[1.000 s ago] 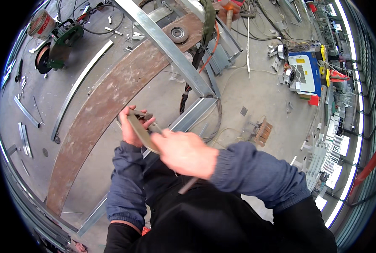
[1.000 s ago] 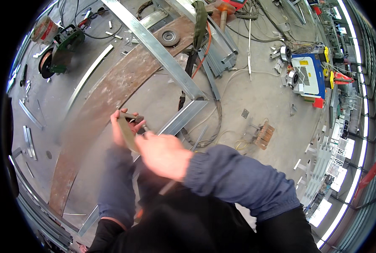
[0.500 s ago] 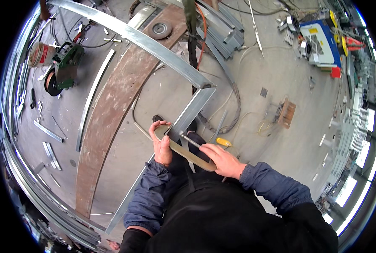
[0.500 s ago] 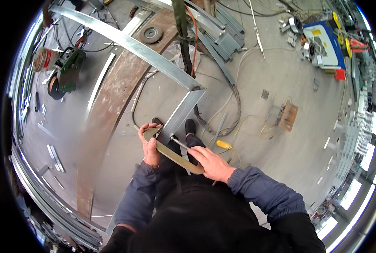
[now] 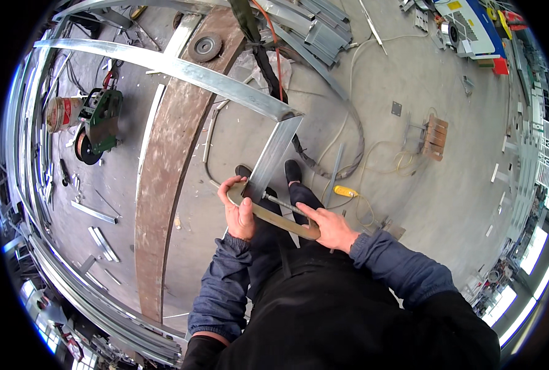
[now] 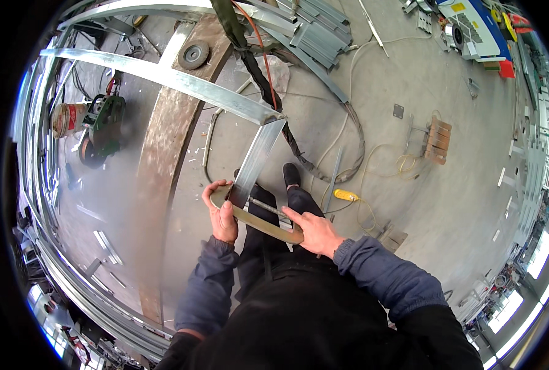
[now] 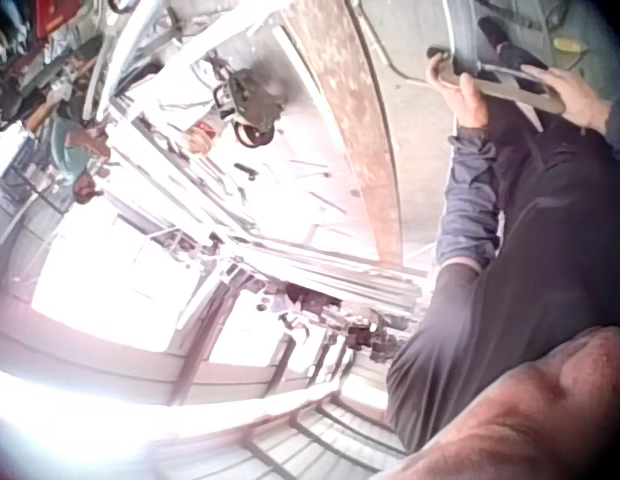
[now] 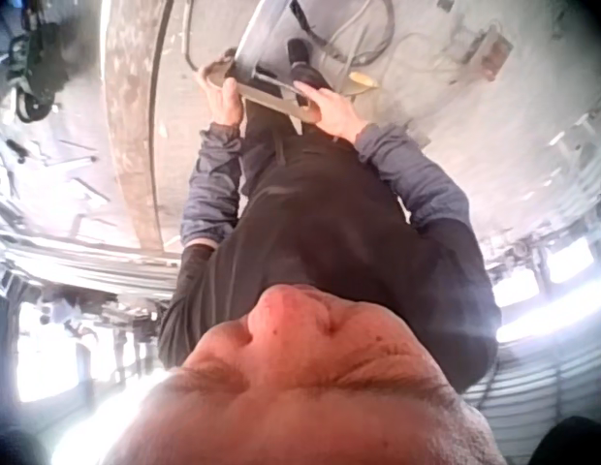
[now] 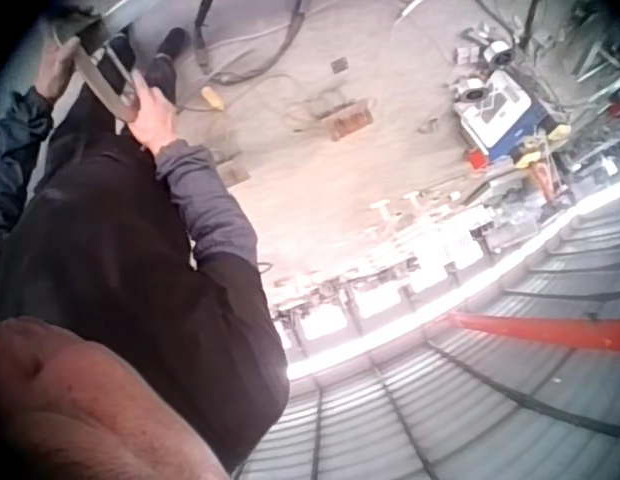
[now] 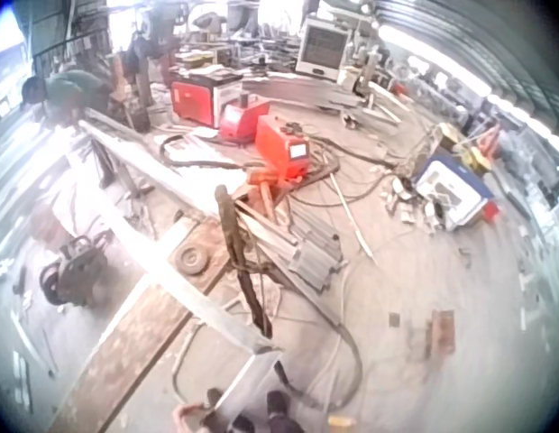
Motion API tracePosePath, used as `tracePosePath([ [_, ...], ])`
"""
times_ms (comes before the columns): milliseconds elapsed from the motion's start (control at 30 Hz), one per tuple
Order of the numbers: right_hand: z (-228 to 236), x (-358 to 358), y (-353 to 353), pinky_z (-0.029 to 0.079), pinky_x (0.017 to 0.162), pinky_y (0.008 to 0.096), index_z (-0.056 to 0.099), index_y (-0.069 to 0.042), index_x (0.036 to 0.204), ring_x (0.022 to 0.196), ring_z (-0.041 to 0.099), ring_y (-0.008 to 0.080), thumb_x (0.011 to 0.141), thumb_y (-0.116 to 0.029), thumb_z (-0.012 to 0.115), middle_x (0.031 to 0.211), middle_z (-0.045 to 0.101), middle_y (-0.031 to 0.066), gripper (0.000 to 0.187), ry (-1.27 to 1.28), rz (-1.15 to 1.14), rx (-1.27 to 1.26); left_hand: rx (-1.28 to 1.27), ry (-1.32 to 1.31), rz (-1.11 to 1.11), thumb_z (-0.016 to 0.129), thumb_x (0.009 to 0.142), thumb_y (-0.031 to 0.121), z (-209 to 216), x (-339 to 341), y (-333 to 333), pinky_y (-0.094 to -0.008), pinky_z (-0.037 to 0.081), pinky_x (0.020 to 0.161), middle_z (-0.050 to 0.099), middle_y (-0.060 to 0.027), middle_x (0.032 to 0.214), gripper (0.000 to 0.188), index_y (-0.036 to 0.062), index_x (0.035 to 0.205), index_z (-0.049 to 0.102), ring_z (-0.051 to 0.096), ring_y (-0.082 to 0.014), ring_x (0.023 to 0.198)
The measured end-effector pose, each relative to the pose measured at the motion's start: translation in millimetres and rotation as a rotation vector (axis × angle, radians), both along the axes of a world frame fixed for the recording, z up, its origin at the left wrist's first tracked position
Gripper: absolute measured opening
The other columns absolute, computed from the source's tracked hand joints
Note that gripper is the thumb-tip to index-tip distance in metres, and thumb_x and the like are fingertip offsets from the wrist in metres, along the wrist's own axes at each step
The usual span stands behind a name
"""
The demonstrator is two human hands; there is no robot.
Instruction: The person measures and marks a metal frame using a try square, then uses an angle grinder to cut the frame, producing sparks. They repeatedly measure, adjust, and grind the frame to achieve the desired shape and fit.
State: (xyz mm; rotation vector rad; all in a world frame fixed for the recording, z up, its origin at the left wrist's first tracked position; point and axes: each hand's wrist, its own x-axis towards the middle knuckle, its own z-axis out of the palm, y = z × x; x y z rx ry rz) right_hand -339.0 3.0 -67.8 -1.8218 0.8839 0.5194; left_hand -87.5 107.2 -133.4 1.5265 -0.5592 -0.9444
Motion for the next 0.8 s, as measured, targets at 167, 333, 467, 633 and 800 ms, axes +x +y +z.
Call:
tracePosePath([
  [167,11,-4,6,0.055,0.083,0.0527,0.038,-0.013,0.158,0.096,0.069,0.043,0.094,-0.019,0.067,0.102,0.069,0.0206,0.07,0.016,-0.113,-0.079,0.021,0.087,0.065,0.065,0.099,0.047,2,0,-3,-0.0415,0.036,0.118,0.052,-0.0166,0.141,0.072,0.0015,0.147,0.035,0.053,-0.0281,0.134],
  [333,-2,-34,6,0.053,0.083,0.0546,0.055,-0.003,0.125,0.097,0.068,0.0441,0.097,-0.013,0.061,0.096,0.071,0.0222,0.031,-0.035,-0.097,-0.141,-0.005,0.03,0.079,0.064,0.1,0.044,-8,-6,-1,-0.041,0.036,0.119,0.052,-0.016,0.141,0.067,0.0011,0.145,0.037,0.053,-0.0279,0.134],
  [467,-14,-37,4,0.053,0.084,0.053,0.059,-0.001,0.115,0.095,0.067,0.0448,0.098,-0.012,0.06,0.097,0.069,0.0203,0.02,-0.128,-0.139,-0.183,0.031,0.014,0.042,0.062,0.101,0.038,-11,-3,1,-0.0441,0.035,0.121,0.05,-0.0156,0.142,0.061,0.0033,0.145,0.037,0.052,-0.0297,0.136],
  [633,-28,-36,8,0.054,0.083,0.0515,0.059,-0.002,0.114,0.095,0.068,0.0436,0.096,-0.016,0.066,0.098,0.07,0.0191,0.023,-0.159,-0.23,-0.194,-0.024,0.012,0.094,0.065,0.099,0.043,-16,-10,-3,-0.0412,0.035,0.119,0.052,-0.0162,0.139,0.066,0.0003,0.143,0.039,0.052,-0.0277,0.133],
  [800,-37,-35,18,0.056,0.082,0.0482,0.059,-0.002,0.112,0.096,0.071,0.0415,0.096,-0.016,0.069,0.1,0.075,0.0186,0.024,-0.072,-0.444,-0.018,-0.039,0.093,0.087,0.065,0.097,0.035,-16,-8,-2,-0.0463,0.034,0.122,0.05,-0.0159,0.144,0.064,0.0035,0.145,0.037,0.051,-0.032,0.138],
])
